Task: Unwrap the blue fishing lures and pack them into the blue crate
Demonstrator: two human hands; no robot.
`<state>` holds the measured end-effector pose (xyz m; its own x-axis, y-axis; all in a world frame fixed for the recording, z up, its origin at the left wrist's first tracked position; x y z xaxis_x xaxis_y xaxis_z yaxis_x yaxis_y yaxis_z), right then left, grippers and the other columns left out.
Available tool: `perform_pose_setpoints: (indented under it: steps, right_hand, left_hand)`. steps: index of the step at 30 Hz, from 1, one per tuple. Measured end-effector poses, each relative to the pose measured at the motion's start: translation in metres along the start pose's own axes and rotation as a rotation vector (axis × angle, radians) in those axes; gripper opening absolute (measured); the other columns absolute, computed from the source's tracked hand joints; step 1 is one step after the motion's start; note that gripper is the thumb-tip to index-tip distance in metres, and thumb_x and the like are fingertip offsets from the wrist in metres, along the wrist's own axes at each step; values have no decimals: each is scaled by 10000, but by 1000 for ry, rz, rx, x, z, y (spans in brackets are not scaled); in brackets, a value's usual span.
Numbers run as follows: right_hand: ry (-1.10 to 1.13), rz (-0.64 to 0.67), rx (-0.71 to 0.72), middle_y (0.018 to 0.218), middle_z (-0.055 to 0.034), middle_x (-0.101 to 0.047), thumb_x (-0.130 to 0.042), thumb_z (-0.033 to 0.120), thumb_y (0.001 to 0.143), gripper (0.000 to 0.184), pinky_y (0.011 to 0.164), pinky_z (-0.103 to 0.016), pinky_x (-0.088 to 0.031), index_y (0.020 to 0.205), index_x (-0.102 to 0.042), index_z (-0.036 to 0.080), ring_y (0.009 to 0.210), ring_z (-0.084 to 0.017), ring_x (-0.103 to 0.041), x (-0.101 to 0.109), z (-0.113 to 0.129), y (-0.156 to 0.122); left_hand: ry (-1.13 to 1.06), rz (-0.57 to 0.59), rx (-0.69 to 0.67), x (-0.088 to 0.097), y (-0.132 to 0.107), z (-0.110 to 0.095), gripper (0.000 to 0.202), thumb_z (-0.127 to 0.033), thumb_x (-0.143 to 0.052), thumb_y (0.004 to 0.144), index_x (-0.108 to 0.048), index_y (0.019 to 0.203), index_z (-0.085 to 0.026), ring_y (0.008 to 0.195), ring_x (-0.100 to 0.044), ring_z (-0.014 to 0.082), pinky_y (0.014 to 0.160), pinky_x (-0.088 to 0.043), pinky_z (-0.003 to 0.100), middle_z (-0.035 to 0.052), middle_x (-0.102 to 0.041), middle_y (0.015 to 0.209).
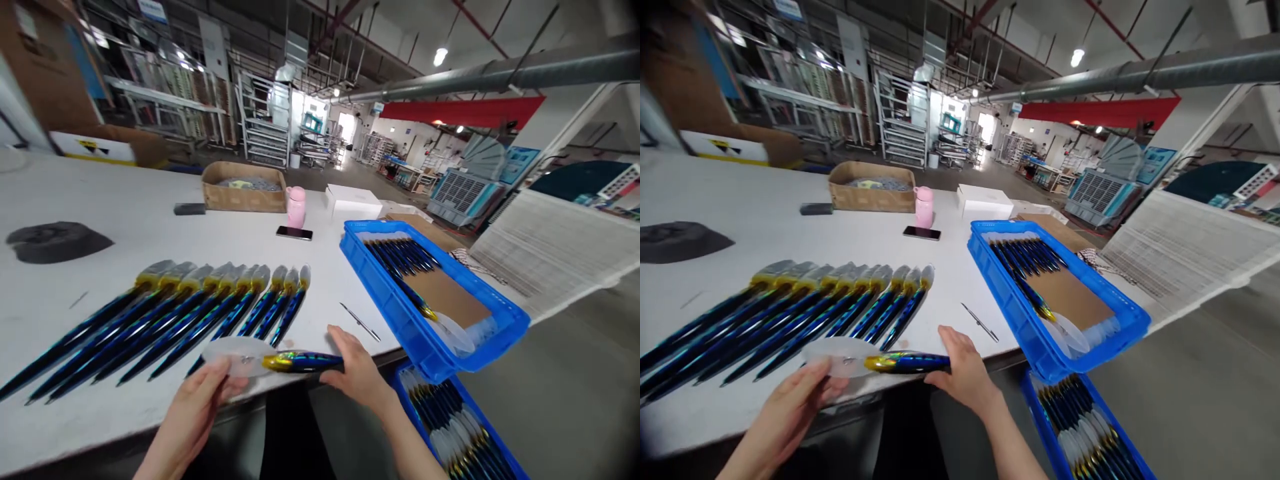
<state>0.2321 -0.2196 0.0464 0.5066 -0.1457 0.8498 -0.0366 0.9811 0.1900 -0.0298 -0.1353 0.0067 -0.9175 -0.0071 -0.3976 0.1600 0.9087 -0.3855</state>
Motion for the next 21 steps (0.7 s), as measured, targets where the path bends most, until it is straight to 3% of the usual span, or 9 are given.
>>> perform_pose_setpoints:
  steps: [4,8,12,14,18,21]
  right_hand:
    - [172,90,-64,1357,-112,-597,-649,208,806,653,1053,-458,-445,1427,-449,208,1235,-276,-570,-24,-14,-13]
    - [402,-59,-231,1234,-104,-681,-529,221,844,487,1025,-424,-474,1327,-565,174,1147,-252,-638,-45,-25,-26]
    - [593,-270,-423,1294,-97,-645,-533,299,831,475,1076,-399,-430,1278,-595,150,1237,-249,-576,-52,-39,-26]
    - [617,-339,-467,1278,-93,-656,-531,347,832,478,1070,-389,-435,1258,-606,144,1221,-248,-586,-48,-47,-19]
    - [561,-383,-490,1142,-110,-719,-549,429,800,519,964,-380,-510,1211,-634,123,1091,-265,-661,-30,-68,9]
    - [472,-405,-498,1016,-104,-750,-559,415,785,489,882,-382,-538,1165,-656,123,984,-268,-692,-17,-87,33]
  left_hand:
    - [147,188,-33,-19,21,3,494,-521,-785,623,-686,878,-109,611,-661,169,606,-554,248,67,-715,680]
    - [431,296,-255,-35,42,20,585,-582,-575,801,-619,1163,-126,828,-697,248,718,-572,372,125,-723,955]
    - [953,194,-770,-44,50,42,453,-384,-542,847,-612,1226,-147,1091,-608,308,968,-481,498,149,-655,1184]
    - [1151,151,-984,-49,51,51,441,-289,-534,858,-594,1266,-135,1115,-574,326,980,-463,519,164,-631,1202]
    - [1401,58,-1178,-58,54,62,432,-192,-522,865,-585,1290,-144,1102,-569,338,925,-493,495,194,-598,1186]
    - [1464,12,-1179,-61,64,60,426,-193,-485,890,-572,1303,-136,1131,-565,338,911,-505,464,221,-558,1261]
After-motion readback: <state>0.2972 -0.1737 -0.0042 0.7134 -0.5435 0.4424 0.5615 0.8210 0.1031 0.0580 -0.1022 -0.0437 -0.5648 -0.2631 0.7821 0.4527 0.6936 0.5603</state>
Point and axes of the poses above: each hand's wrist, its own y-axis towards the middle knuckle, its own x-axis out of the back of the hand, z = x × y, the point moved 2 cm from there along y, towards the middle knuckle
